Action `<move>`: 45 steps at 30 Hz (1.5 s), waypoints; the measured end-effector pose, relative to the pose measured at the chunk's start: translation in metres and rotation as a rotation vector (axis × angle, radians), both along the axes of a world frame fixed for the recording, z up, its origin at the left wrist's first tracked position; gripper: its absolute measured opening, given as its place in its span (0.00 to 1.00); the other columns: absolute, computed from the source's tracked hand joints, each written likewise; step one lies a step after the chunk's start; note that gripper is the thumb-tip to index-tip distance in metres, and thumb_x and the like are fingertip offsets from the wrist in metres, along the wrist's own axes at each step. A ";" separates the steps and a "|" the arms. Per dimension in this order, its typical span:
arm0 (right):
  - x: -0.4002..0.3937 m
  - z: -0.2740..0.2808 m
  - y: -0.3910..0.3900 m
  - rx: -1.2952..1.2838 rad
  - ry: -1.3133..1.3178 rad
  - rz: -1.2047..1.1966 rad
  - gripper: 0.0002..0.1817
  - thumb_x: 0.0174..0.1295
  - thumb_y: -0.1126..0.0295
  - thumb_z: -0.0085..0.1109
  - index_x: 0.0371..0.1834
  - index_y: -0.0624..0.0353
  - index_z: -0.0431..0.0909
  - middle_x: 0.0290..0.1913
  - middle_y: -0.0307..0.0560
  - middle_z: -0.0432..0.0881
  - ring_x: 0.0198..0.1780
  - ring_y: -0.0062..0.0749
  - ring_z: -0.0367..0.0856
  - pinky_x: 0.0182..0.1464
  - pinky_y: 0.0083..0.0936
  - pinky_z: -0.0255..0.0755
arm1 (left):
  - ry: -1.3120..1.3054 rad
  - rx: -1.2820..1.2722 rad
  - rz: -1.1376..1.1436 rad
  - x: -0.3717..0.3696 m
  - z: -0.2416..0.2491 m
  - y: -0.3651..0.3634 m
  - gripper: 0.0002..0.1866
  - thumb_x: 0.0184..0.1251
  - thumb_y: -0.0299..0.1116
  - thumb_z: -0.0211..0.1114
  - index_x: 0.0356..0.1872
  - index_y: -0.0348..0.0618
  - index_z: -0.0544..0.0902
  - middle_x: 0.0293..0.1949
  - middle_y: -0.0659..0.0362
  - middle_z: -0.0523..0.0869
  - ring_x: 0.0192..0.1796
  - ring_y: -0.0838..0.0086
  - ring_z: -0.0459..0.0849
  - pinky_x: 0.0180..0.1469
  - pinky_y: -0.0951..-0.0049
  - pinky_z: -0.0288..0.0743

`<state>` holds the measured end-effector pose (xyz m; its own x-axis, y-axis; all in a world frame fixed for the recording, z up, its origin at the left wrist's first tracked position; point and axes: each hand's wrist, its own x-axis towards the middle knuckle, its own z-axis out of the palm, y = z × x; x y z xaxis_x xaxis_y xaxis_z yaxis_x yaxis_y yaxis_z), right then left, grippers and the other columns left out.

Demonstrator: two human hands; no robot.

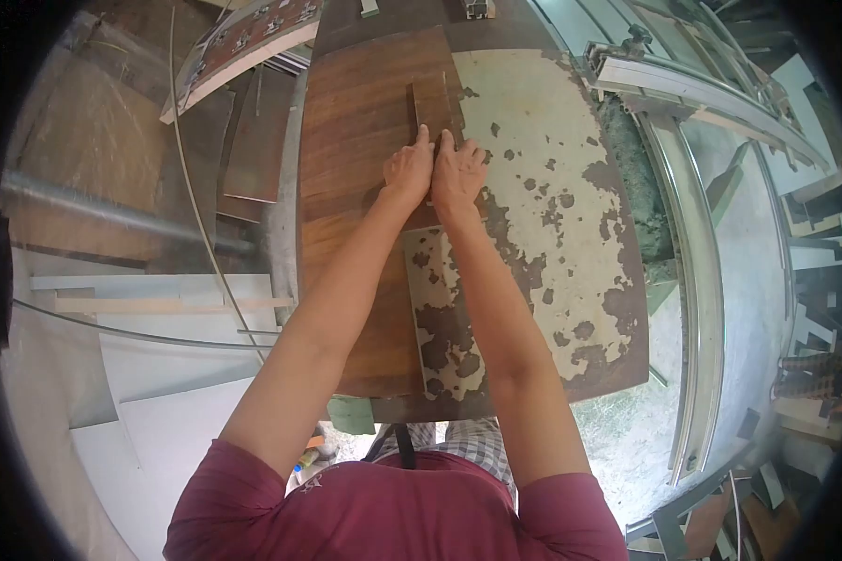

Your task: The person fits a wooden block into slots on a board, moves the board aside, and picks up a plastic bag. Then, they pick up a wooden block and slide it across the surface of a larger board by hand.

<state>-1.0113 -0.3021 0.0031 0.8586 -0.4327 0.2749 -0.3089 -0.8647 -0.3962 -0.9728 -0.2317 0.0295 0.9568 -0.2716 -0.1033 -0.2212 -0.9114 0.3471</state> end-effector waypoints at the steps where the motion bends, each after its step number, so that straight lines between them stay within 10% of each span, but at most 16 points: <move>1: -0.003 0.000 0.005 0.002 0.005 -0.012 0.17 0.62 0.67 0.52 0.56 0.46 0.72 0.47 0.52 0.74 0.50 0.47 0.74 0.47 0.38 0.71 | 0.005 0.011 -0.002 -0.002 0.000 0.004 0.26 0.75 0.42 0.42 0.70 0.46 0.58 0.45 0.43 0.84 0.49 0.51 0.83 0.51 0.54 0.75; 19: -0.230 -0.001 0.239 -0.057 -0.026 -0.106 0.22 0.62 0.66 0.52 0.61 0.48 0.72 0.46 0.52 0.73 0.49 0.46 0.73 0.51 0.38 0.68 | 0.112 -0.187 -0.250 -0.205 -0.007 0.244 0.33 0.71 0.44 0.50 0.71 0.38 0.53 0.30 0.45 0.86 0.34 0.51 0.86 0.38 0.53 0.79; 45: -0.076 -0.001 0.213 -0.045 -0.095 -0.079 0.20 0.61 0.64 0.54 0.58 0.44 0.76 0.45 0.45 0.74 0.49 0.40 0.73 0.48 0.35 0.66 | 0.031 -0.093 -0.177 -0.062 0.002 0.220 0.31 0.72 0.44 0.49 0.69 0.37 0.57 0.30 0.41 0.85 0.35 0.50 0.86 0.40 0.53 0.79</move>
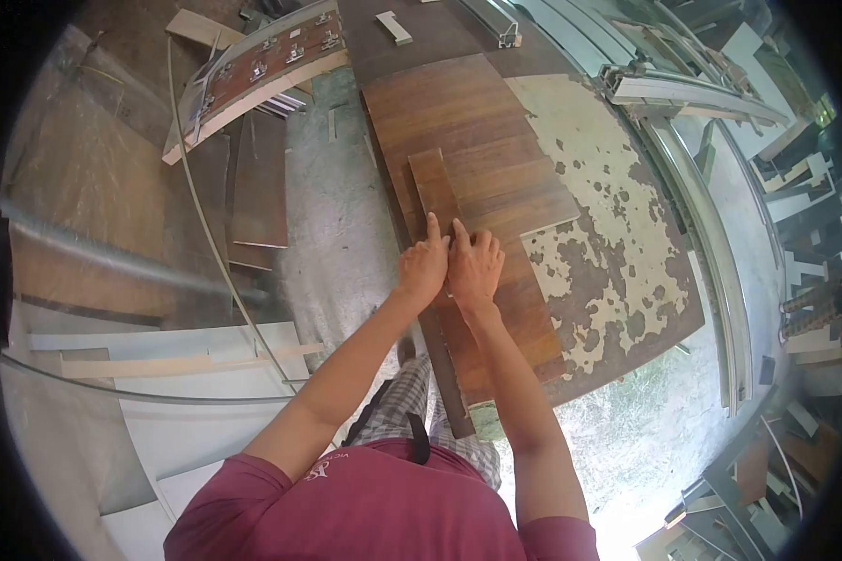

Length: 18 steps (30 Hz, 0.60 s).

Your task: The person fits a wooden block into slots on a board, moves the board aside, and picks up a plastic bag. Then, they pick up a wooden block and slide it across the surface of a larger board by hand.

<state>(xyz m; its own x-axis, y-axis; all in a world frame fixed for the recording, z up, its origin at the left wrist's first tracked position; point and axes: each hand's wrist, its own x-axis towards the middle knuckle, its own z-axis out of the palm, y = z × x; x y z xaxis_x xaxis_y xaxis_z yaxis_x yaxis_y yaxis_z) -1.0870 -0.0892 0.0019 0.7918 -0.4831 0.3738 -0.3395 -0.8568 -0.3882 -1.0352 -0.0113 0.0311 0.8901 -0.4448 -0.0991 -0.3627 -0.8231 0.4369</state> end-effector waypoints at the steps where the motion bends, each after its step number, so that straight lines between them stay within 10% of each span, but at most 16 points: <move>1: 0.010 0.000 -0.002 0.002 0.008 -0.005 0.20 0.61 0.64 0.54 0.58 0.44 0.76 0.45 0.45 0.74 0.49 0.40 0.73 0.48 0.35 0.66 | -0.006 -0.005 0.012 0.010 0.000 -0.001 0.31 0.72 0.44 0.49 0.69 0.37 0.57 0.30 0.41 0.85 0.35 0.50 0.86 0.40 0.54 0.79; 18: 0.261 -0.007 -0.029 -0.012 -0.027 0.018 0.19 0.62 0.62 0.53 0.58 0.41 0.74 0.44 0.45 0.74 0.47 0.41 0.73 0.47 0.36 0.68 | -0.050 -0.077 0.016 0.258 -0.007 -0.025 0.28 0.73 0.43 0.48 0.67 0.33 0.60 0.32 0.40 0.85 0.37 0.48 0.86 0.40 0.53 0.79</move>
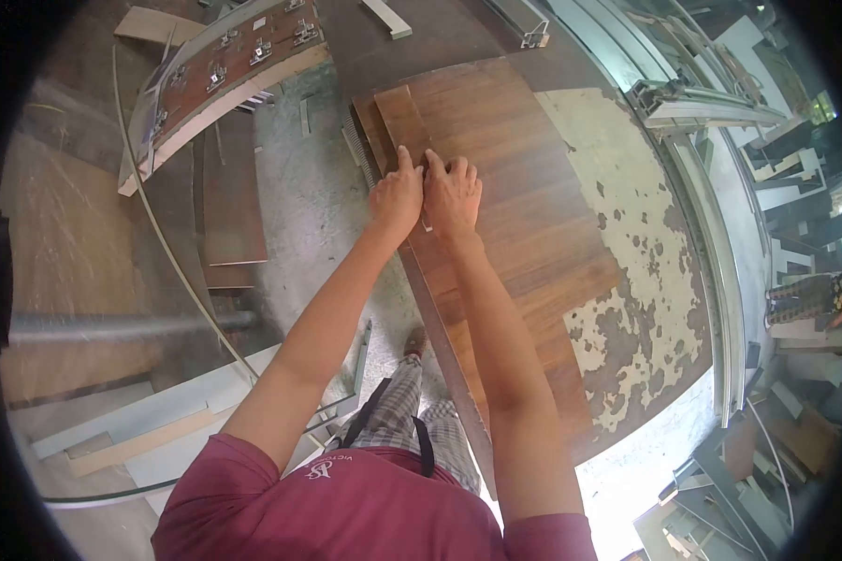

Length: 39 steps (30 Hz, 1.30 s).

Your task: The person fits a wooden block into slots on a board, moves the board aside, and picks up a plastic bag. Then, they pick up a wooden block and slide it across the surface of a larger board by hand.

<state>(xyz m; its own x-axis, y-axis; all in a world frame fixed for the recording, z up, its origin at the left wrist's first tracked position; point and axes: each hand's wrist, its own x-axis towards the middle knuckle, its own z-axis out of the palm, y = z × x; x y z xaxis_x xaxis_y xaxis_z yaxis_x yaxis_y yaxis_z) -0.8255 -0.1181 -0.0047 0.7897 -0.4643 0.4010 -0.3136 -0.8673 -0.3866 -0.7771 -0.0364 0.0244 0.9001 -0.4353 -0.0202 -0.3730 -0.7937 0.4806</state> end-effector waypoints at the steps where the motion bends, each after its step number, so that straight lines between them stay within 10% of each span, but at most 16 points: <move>1: 0.005 0.000 -0.001 0.002 0.006 -0.005 0.19 0.62 0.62 0.53 0.58 0.41 0.74 0.44 0.45 0.74 0.47 0.41 0.73 0.47 0.36 0.68 | -0.023 0.030 -0.015 0.007 -0.002 -0.003 0.29 0.73 0.42 0.48 0.67 0.32 0.59 0.32 0.42 0.85 0.37 0.51 0.86 0.39 0.56 0.80; 11: -0.037 0.006 0.000 0.010 0.050 0.022 0.19 0.62 0.63 0.53 0.58 0.42 0.74 0.45 0.48 0.74 0.48 0.44 0.74 0.48 0.38 0.70 | -0.011 0.052 -0.019 -0.037 0.001 -0.003 0.31 0.72 0.42 0.49 0.68 0.29 0.55 0.35 0.43 0.86 0.39 0.54 0.86 0.40 0.58 0.80; 26: -0.389 0.023 0.056 -0.015 0.080 -0.135 0.22 0.58 0.71 0.56 0.58 0.46 0.75 0.45 0.46 0.73 0.48 0.42 0.73 0.49 0.37 0.70 | 0.160 0.001 -0.441 -0.354 0.020 0.064 0.36 0.68 0.44 0.55 0.69 0.33 0.54 0.30 0.43 0.85 0.33 0.49 0.85 0.37 0.54 0.79; 31: -0.407 0.026 0.077 0.027 0.053 -0.151 0.21 0.57 0.71 0.58 0.56 0.46 0.77 0.44 0.46 0.73 0.46 0.41 0.73 0.49 0.36 0.70 | 0.262 -0.001 -0.480 -0.360 0.031 0.098 0.37 0.65 0.44 0.59 0.70 0.40 0.54 0.51 0.41 0.75 0.49 0.48 0.80 0.47 0.54 0.75; 39: -0.348 0.023 0.078 0.016 0.035 -0.122 0.20 0.56 0.70 0.59 0.54 0.44 0.79 0.43 0.44 0.74 0.45 0.39 0.74 0.46 0.36 0.70 | -0.014 -0.051 -0.380 -0.297 0.011 0.086 0.33 0.64 0.40 0.61 0.67 0.37 0.60 0.44 0.45 0.73 0.46 0.53 0.77 0.45 0.57 0.75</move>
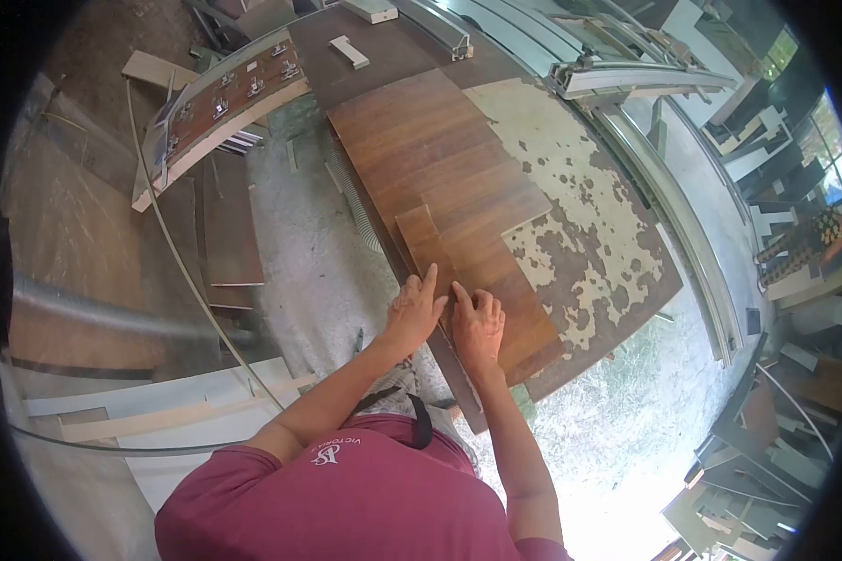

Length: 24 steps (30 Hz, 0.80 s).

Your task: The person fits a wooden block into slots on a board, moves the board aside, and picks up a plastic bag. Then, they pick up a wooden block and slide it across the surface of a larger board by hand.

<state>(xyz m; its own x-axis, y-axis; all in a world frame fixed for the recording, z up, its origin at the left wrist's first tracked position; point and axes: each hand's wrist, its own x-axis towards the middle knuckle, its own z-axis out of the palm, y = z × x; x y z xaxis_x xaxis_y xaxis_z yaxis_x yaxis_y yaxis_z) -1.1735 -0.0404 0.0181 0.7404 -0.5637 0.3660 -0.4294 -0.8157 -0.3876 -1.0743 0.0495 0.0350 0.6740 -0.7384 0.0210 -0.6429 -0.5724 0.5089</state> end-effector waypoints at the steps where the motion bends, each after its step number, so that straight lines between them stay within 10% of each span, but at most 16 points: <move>1: 0.013 -0.003 -0.001 -0.008 -0.013 -0.002 0.20 0.56 0.69 0.59 0.54 0.43 0.79 0.42 0.44 0.74 0.45 0.38 0.74 0.46 0.35 0.70 | 0.002 -0.001 0.004 0.011 -0.002 -0.003 0.33 0.64 0.40 0.61 0.67 0.37 0.60 0.44 0.45 0.73 0.46 0.53 0.77 0.45 0.57 0.75; 24: 0.319 -0.016 -0.108 -0.120 -0.068 0.043 0.17 0.58 0.66 0.57 0.51 0.39 0.79 0.40 0.41 0.76 0.43 0.37 0.76 0.44 0.35 0.71 | -0.273 0.048 0.248 0.296 -0.026 -0.120 0.28 0.67 0.43 0.56 0.64 0.39 0.66 0.45 0.49 0.76 0.48 0.57 0.78 0.47 0.56 0.72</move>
